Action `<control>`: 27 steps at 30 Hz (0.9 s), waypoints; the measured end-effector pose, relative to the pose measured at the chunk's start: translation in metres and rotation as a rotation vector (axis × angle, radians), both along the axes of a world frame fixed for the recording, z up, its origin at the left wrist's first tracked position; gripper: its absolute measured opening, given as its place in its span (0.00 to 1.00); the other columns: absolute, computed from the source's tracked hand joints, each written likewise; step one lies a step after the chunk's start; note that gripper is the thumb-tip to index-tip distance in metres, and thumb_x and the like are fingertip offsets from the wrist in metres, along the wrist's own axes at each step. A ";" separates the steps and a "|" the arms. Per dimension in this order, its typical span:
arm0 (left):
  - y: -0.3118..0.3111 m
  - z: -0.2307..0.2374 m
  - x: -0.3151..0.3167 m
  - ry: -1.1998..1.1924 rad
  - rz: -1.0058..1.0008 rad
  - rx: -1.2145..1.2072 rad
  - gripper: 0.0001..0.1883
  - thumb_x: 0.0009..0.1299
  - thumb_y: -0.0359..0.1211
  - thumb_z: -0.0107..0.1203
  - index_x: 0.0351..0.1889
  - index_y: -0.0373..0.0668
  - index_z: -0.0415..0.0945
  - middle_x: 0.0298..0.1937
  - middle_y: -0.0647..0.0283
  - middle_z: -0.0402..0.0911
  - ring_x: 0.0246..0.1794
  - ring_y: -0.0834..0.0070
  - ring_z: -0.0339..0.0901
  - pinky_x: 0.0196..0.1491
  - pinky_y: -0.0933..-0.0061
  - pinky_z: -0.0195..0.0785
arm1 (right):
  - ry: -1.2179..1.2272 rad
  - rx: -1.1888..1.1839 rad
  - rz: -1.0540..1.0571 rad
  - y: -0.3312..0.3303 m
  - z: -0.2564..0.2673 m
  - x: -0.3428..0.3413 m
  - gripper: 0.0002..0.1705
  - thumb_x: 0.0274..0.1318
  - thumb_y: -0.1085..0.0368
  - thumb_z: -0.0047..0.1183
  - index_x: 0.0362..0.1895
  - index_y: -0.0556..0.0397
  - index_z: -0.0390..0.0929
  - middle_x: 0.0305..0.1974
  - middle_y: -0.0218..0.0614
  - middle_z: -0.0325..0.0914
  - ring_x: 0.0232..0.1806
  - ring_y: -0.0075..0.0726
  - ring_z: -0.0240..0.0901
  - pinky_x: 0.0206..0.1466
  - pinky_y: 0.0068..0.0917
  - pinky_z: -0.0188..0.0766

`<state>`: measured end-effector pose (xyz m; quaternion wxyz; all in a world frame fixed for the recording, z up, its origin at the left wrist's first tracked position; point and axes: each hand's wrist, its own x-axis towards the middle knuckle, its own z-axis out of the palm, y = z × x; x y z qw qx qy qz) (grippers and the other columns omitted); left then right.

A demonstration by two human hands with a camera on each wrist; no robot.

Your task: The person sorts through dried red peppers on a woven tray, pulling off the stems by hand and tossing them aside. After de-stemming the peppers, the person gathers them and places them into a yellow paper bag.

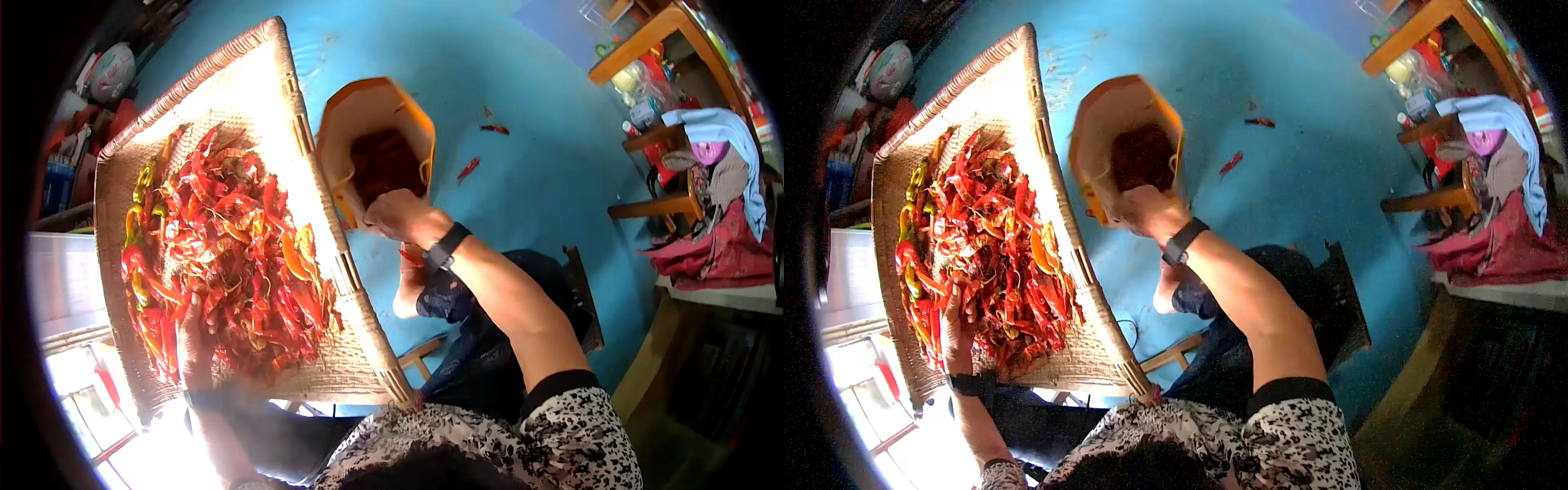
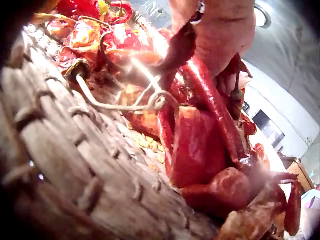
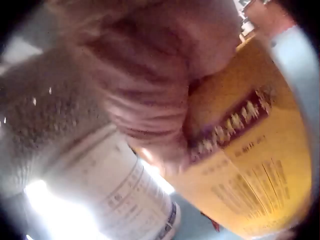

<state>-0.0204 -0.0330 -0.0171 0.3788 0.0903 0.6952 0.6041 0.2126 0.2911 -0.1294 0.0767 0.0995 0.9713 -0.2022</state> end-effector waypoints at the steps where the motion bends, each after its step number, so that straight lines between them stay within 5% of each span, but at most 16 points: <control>1: -0.001 0.000 0.001 0.000 0.017 0.012 0.11 0.72 0.41 0.53 0.49 0.51 0.75 0.36 0.76 0.78 0.20 0.91 0.64 0.20 0.91 0.55 | -0.026 -0.202 0.026 0.009 0.011 0.001 0.11 0.49 0.60 0.56 0.39 0.44 0.81 0.37 0.41 0.81 0.41 0.50 0.77 0.43 0.41 0.73; 3: -0.002 0.003 0.003 -0.046 0.008 -0.024 0.11 0.71 0.42 0.53 0.48 0.53 0.74 0.31 0.78 0.76 0.18 0.91 0.64 0.18 0.90 0.55 | 0.116 -0.427 -0.144 0.043 0.042 0.000 0.17 0.47 0.60 0.61 0.43 0.49 0.81 0.39 0.40 0.82 0.41 0.41 0.79 0.46 0.36 0.73; 5: -0.011 -0.010 -0.007 -0.005 0.016 -0.026 0.09 0.71 0.42 0.54 0.44 0.51 0.73 0.32 0.76 0.74 0.19 0.87 0.62 0.20 0.84 0.53 | 0.620 -0.612 -0.403 0.094 0.053 0.000 0.13 0.55 0.60 0.58 0.44 0.51 0.80 0.36 0.34 0.81 0.35 0.28 0.77 0.40 0.29 0.75; 6: -0.011 -0.010 -0.006 -0.015 0.010 -0.020 0.09 0.71 0.41 0.54 0.44 0.50 0.73 0.33 0.76 0.74 0.19 0.87 0.62 0.20 0.84 0.53 | 0.706 -0.813 -0.663 0.120 0.054 0.005 0.10 0.56 0.60 0.56 0.38 0.51 0.81 0.33 0.32 0.81 0.32 0.29 0.77 0.38 0.30 0.75; 7: -0.010 -0.006 -0.005 -0.023 0.000 -0.018 0.10 0.71 0.41 0.54 0.45 0.50 0.73 0.33 0.76 0.75 0.19 0.87 0.63 0.20 0.84 0.53 | 0.751 -0.538 -0.808 0.147 0.039 0.012 0.09 0.59 0.62 0.50 0.35 0.52 0.79 0.32 0.37 0.81 0.30 0.41 0.78 0.34 0.37 0.75; 9: -0.011 -0.008 -0.004 -0.004 0.057 -0.048 0.10 0.71 0.41 0.54 0.45 0.50 0.72 0.31 0.75 0.74 0.18 0.87 0.63 0.19 0.85 0.53 | 0.345 0.239 -0.873 0.195 -0.026 0.042 0.08 0.59 0.66 0.45 0.34 0.55 0.77 0.31 0.44 0.79 0.33 0.55 0.77 0.36 0.44 0.74; 10: -0.011 -0.008 -0.003 -0.044 0.060 -0.012 0.09 0.71 0.40 0.54 0.45 0.49 0.72 0.32 0.75 0.75 0.16 0.89 0.63 0.16 0.88 0.52 | 0.065 0.320 -0.751 0.213 -0.071 0.058 0.08 0.58 0.69 0.42 0.33 0.57 0.74 0.36 0.50 0.78 0.40 0.63 0.74 0.40 0.49 0.71; 13: -0.012 -0.003 -0.001 -0.143 0.104 0.020 0.10 0.70 0.39 0.55 0.44 0.47 0.70 0.33 0.70 0.75 0.14 0.91 0.61 0.12 0.92 0.49 | -0.525 -0.063 -0.848 0.195 -0.164 0.082 0.29 0.58 0.65 0.50 0.65 0.47 0.64 0.65 0.47 0.62 0.65 0.57 0.59 0.65 0.48 0.62; 15: -0.021 -0.009 -0.003 -0.077 0.122 0.006 0.11 0.70 0.41 0.55 0.42 0.46 0.70 0.32 0.70 0.74 0.12 0.91 0.59 0.11 0.91 0.48 | -0.486 -0.036 -0.797 0.168 -0.184 0.082 0.30 0.58 0.57 0.49 0.62 0.55 0.63 0.54 0.49 0.73 0.60 0.52 0.65 0.61 0.42 0.64; 17: -0.016 0.002 0.001 0.006 0.089 -0.106 0.12 0.69 0.42 0.56 0.41 0.46 0.70 0.32 0.69 0.74 0.11 0.91 0.58 0.10 0.90 0.47 | -0.643 -0.294 -0.917 0.168 -0.196 0.067 0.37 0.60 0.59 0.48 0.71 0.47 0.49 0.64 0.47 0.63 0.63 0.54 0.63 0.61 0.49 0.65; 21: -0.021 -0.007 0.000 0.085 0.017 -0.017 0.14 0.69 0.43 0.56 0.40 0.44 0.69 0.31 0.66 0.74 0.10 0.88 0.58 0.10 0.88 0.47 | -0.513 -0.346 -0.841 0.148 -0.268 0.081 0.32 0.61 0.56 0.47 0.64 0.60 0.57 0.56 0.51 0.70 0.59 0.54 0.66 0.57 0.48 0.69; 23: -0.023 -0.008 -0.001 0.013 0.065 -0.015 0.15 0.68 0.43 0.58 0.40 0.43 0.69 0.29 0.65 0.74 0.09 0.87 0.59 0.10 0.87 0.49 | -0.584 -0.322 -1.179 0.123 -0.230 0.064 0.27 0.61 0.55 0.47 0.58 0.62 0.67 0.48 0.49 0.75 0.54 0.49 0.71 0.56 0.46 0.69; 24: -0.021 -0.007 0.000 0.008 0.085 -0.028 0.15 0.67 0.43 0.58 0.40 0.43 0.69 0.30 0.65 0.74 0.10 0.87 0.60 0.10 0.87 0.49 | -0.318 -0.400 -1.481 0.126 -0.291 0.082 0.20 0.62 0.58 0.47 0.48 0.62 0.75 0.39 0.48 0.78 0.49 0.45 0.73 0.56 0.43 0.68; 25: -0.018 -0.005 0.002 0.005 0.101 -0.040 0.15 0.67 0.43 0.58 0.40 0.43 0.69 0.30 0.65 0.74 0.10 0.87 0.60 0.10 0.86 0.50 | -0.310 -0.400 -1.479 0.140 -0.297 0.089 0.20 0.62 0.58 0.47 0.48 0.62 0.75 0.39 0.48 0.78 0.49 0.45 0.73 0.56 0.43 0.68; 26: -0.015 -0.003 0.002 0.041 0.056 -0.043 0.14 0.68 0.43 0.58 0.41 0.44 0.70 0.30 0.65 0.74 0.10 0.87 0.60 0.10 0.87 0.51 | -0.524 -0.168 -0.972 0.154 -0.301 0.094 0.17 0.62 0.60 0.46 0.45 0.61 0.76 0.36 0.48 0.78 0.47 0.45 0.74 0.54 0.43 0.69; 27: -0.022 -0.001 -0.005 -0.073 -0.020 -0.048 0.14 0.70 0.42 0.55 0.43 0.43 0.70 0.39 0.66 0.72 0.38 0.84 0.68 0.19 0.86 0.57 | -0.695 0.064 -0.445 0.163 -0.300 0.093 0.14 0.62 0.62 0.46 0.42 0.61 0.77 0.33 0.48 0.77 0.45 0.45 0.74 0.52 0.43 0.69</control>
